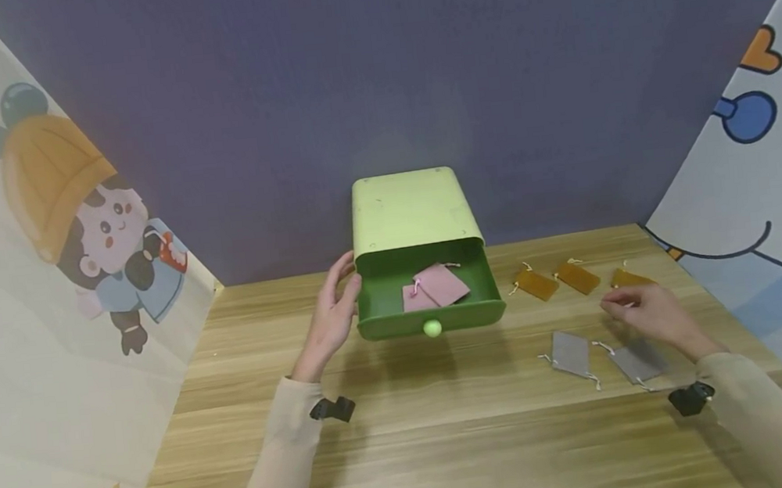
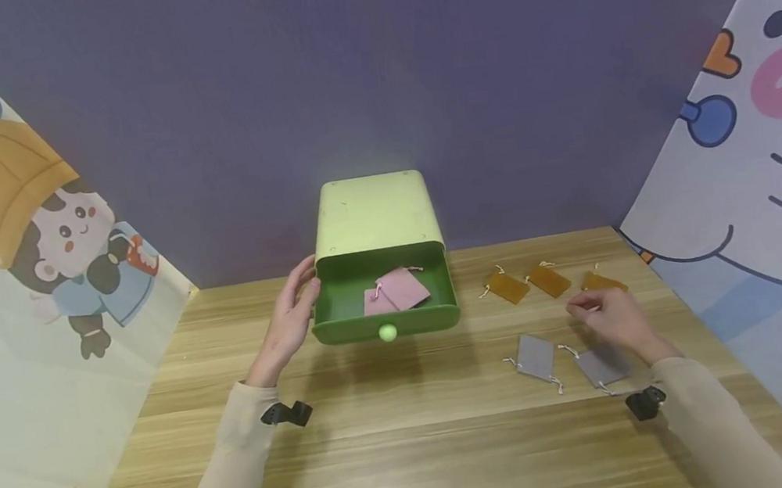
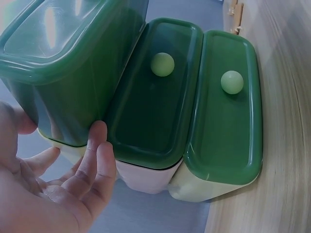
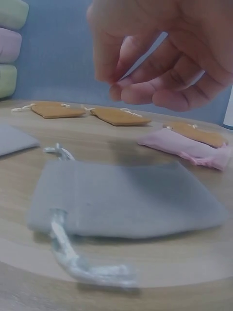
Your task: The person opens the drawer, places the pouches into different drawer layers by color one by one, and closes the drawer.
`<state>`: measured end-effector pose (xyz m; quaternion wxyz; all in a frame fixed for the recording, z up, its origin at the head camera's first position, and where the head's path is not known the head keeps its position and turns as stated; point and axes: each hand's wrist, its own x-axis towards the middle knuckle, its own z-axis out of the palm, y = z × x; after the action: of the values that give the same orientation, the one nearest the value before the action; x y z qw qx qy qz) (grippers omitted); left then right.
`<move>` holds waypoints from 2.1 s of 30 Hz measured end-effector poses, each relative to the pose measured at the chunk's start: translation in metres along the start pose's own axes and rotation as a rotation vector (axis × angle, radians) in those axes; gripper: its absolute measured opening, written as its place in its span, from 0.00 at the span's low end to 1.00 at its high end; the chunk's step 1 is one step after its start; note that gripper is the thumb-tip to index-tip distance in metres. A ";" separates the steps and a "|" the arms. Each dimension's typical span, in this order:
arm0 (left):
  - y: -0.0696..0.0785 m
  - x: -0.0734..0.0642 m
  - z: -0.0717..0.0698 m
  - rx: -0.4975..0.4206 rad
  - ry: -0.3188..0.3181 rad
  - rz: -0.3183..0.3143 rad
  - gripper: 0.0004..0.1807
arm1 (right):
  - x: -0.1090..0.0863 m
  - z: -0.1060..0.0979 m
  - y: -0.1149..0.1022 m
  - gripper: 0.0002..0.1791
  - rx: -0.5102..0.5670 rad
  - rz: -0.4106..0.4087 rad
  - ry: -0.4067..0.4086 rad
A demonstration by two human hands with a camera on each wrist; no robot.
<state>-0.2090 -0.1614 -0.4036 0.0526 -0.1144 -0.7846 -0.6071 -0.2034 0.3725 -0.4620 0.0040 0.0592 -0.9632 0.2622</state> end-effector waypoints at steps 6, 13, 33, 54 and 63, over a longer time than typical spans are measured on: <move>0.001 0.000 0.000 -0.007 -0.003 0.004 0.30 | 0.000 -0.001 0.008 0.21 -0.005 0.042 -0.015; 0.000 0.000 0.000 -0.011 -0.012 0.009 0.31 | -0.002 -0.001 0.019 0.23 0.003 0.088 -0.033; 0.001 -0.001 0.000 -0.012 -0.010 0.000 0.31 | -0.002 -0.007 0.052 0.29 -0.099 0.145 -0.055; 0.000 0.000 0.000 0.009 -0.005 0.002 0.31 | 0.002 -0.011 0.049 0.25 -0.082 0.226 -0.167; -0.001 0.000 0.000 0.022 -0.002 -0.001 0.30 | 0.001 -0.008 0.050 0.24 -0.079 0.212 -0.143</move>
<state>-0.2097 -0.1616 -0.4046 0.0527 -0.1141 -0.7913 -0.5984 -0.2105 0.4193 -0.4808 -0.0900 -0.0243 -0.9715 0.2180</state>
